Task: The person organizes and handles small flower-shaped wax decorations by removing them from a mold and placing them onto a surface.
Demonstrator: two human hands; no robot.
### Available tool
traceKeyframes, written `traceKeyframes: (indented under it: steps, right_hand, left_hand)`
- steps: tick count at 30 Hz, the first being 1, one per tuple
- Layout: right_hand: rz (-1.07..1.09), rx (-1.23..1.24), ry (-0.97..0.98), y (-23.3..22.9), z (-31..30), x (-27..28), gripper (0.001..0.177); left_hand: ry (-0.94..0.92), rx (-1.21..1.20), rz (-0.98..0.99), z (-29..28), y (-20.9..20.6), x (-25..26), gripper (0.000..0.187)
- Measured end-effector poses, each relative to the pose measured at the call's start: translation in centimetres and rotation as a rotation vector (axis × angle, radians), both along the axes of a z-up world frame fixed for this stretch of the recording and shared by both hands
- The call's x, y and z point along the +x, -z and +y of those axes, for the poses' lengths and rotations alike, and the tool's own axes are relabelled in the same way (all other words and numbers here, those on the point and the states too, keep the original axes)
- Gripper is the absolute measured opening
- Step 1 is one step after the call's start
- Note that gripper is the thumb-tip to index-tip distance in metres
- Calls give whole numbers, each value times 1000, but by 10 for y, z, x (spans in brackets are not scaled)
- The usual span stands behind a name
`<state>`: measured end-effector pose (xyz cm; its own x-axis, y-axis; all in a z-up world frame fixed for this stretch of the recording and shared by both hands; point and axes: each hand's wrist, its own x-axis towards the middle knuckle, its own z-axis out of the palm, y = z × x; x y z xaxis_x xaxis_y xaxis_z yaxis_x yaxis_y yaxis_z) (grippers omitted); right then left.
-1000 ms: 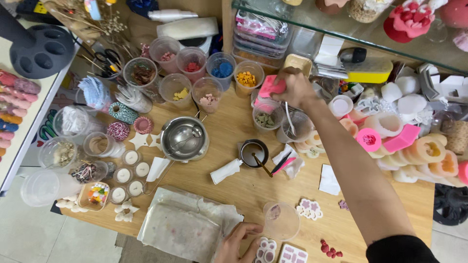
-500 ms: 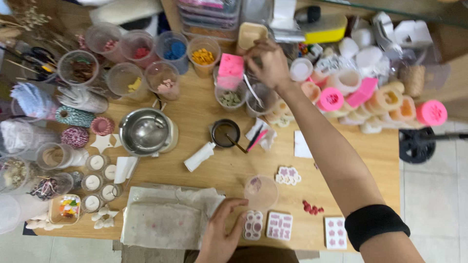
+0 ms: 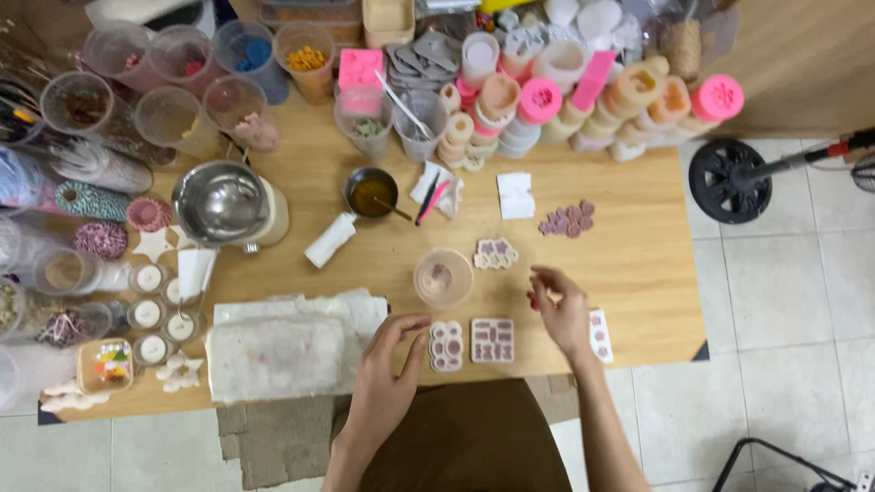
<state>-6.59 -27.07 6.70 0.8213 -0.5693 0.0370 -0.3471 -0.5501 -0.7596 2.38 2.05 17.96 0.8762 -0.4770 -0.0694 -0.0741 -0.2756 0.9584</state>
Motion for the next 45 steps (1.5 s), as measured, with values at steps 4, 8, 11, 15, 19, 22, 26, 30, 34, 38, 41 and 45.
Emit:
traceKeyframes:
  steps: [4, 8, 11, 15, 19, 22, 26, 30, 34, 38, 41, 45]
  right_hand:
    - [64, -103, -5, 24, 33, -63, 32]
    - [-31, -260, -119, 44, 31, -62, 57]
    - [28, -140, -110, 70, 12, -21, 71]
    - [-55, -382, -266, 107, -11, 35, 95]
    - [85, -423, -244, 135, -13, 52, 92]
    - [152, -282, -148, 147, -13, 48, 90]
    - [22, -154, -116, 150, -14, 40, 80]
    - [132, 378, -4, 126, -6, 14, 54]
    - [25, 918, 1, 50, 18, -29, 37]
    - [60, 924, -111, -50, 51, -74, 35]
    - [68, 959, -158, -106, 70, -83, 36]
    - [27, 889, -237, -145, 83, -78, 33]
  left_hand:
    - [50, 0, -51, -2, -14, -27, 20]
    - [101, 74, 88, -7, -24, -46, 21]
    - [115, 91, 73, -8, -31, -63, 18]
    - [181, 43, -83, -9, -33, -73, 16]
    - [181, 60, -51, -9, -31, -77, 16]
    - [201, 80, -46, -10, -26, -78, 17]
    - [250, 130, 19, -14, -15, -81, 18]
    - [298, 191, -104, -15, 0, -77, 20]
    - [157, 151, 5, -22, 13, -78, 37]
    - [54, -27, 168, -38, 14, -77, 56]
    - [48, -124, 242, -46, 5, -82, 39]
    - [16, -171, 362, -42, -12, -84, 23]
